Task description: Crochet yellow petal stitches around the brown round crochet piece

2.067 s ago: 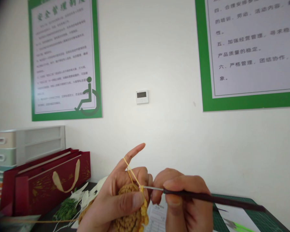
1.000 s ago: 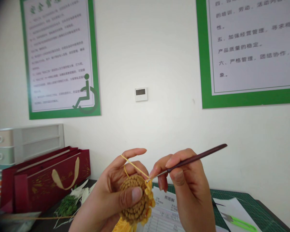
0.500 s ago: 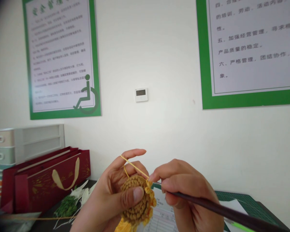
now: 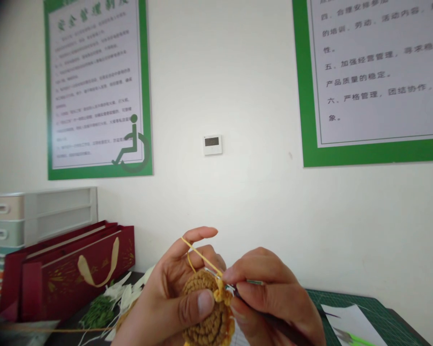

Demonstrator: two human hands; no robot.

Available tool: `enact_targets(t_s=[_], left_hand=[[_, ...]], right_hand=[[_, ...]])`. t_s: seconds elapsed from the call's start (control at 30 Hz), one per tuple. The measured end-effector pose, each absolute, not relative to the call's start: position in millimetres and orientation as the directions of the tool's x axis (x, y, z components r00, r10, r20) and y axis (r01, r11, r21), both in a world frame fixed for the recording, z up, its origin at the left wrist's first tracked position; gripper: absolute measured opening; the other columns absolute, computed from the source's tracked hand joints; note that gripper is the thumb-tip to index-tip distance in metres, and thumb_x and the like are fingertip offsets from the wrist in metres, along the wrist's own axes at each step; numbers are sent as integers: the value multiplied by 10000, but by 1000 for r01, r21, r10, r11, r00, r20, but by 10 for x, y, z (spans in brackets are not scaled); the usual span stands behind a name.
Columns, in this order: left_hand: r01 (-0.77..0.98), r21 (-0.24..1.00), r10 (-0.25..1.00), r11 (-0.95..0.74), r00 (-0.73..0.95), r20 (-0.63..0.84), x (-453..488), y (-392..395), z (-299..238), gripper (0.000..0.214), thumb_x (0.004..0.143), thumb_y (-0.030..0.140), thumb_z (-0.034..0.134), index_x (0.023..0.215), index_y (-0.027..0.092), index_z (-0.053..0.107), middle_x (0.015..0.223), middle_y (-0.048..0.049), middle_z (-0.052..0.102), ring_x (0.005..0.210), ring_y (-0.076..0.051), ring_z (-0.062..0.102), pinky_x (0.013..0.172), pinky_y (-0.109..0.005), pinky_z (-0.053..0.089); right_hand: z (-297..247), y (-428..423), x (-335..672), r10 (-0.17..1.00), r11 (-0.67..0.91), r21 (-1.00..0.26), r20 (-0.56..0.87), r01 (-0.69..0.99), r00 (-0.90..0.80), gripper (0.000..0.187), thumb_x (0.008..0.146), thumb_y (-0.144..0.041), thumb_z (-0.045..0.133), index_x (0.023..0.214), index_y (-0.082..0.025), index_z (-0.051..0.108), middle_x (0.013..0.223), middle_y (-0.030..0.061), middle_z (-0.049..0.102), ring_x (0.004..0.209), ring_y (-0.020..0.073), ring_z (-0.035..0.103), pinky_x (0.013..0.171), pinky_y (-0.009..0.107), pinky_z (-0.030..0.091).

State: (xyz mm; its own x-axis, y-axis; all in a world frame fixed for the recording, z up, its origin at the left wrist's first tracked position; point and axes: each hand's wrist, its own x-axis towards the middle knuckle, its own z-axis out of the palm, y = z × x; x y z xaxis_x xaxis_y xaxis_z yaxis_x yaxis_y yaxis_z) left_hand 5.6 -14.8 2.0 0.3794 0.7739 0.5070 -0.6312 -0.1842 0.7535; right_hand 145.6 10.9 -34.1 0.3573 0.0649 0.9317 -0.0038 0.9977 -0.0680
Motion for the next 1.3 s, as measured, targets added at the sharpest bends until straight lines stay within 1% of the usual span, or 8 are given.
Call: enact_targets(t_s=[0.13, 0.33, 0.5, 0.67, 0.8, 0.9, 1.07, 1.3], left_hand=[[-639, 756, 802, -145, 372, 468, 83, -131, 6, 610, 710, 130, 897, 1271, 225, 676, 871, -14, 652, 763, -126, 635, 713, -255, 492], [-551, 753, 820, -359, 200, 537, 148, -171, 30, 679, 759, 155, 876, 1364, 223, 575, 827, 6, 653, 705, -98, 581, 660, -219, 463], [-418, 806, 833, -419, 174, 524, 118, -197, 34, 826, 812, 210, 830, 1507, 309, 393, 831, 8, 644, 687, -141, 578, 640, -274, 481], [-380, 818, 828, -431, 194, 527, 38, -202, 48, 670, 798, 202, 841, 1393, 275, 544, 856, -8, 654, 692, -132, 571, 613, -252, 455], [-407, 816, 825, -411, 216, 523, 29, -217, 66, 552, 789, 186, 851, 1288, 267, 632, 870, -10, 672, 672, -115, 569, 606, -252, 449], [-442, 798, 815, -409, 216, 537, 68, -195, 56, 530, 774, 195, 864, 1258, 268, 662, 879, -7, 672, 684, -129, 612, 623, -266, 474], [-541, 743, 771, -395, 244, 588, 136, -118, 10, 490, 785, 267, 865, 1240, 259, 684, 889, -14, 691, 702, -141, 658, 649, -267, 478], [-512, 736, 821, -443, 98, 562, 201, -129, -11, 343, 846, 260, 809, 1176, 257, 715, 890, -12, 670, 697, -115, 612, 640, -244, 449]], right_hand=[[-366, 173, 1408, 90, 996, -85, 929, -30, 359, 199, 872, -231, 765, 988, -393, 775, 901, 25, 733, 744, 222, 663, 614, 412, 537], [-369, 177, 1424, -204, 930, 77, 921, 360, 331, 302, 841, -141, 744, 1082, -315, 793, 794, 38, 735, 649, 198, 678, 526, 355, 575], [-318, 93, 1485, -17, 981, -44, 948, 187, 316, 151, 903, -183, 696, 1020, -268, 741, 727, 50, 722, 641, 209, 685, 515, 344, 569], [-297, 60, 1473, 251, 968, -232, 893, -96, 373, 70, 1001, -254, 576, 1004, -256, 646, 639, -2, 609, 572, 142, 582, 505, 265, 448], [-257, 98, 1465, 578, 779, -465, 792, -420, 197, 197, 1049, -334, 476, 931, -248, 609, 619, -26, 544, 515, 102, 480, 465, 219, 378], [-228, 117, 1430, 713, 607, -563, 698, -562, 71, 241, 1024, -393, 525, 861, -232, 599, 617, -32, 513, 515, 91, 428, 452, 194, 353], [-226, 99, 1364, 741, 571, -569, 667, -592, 73, 266, 1002, -416, 571, 810, -232, 564, 664, -37, 511, 545, 91, 428, 472, 189, 365], [-296, 160, 1354, 607, 716, -470, 785, -516, 127, 177, 1024, -319, 545, 860, -253, 549, 722, -36, 554, 572, 97, 474, 517, 205, 403]])
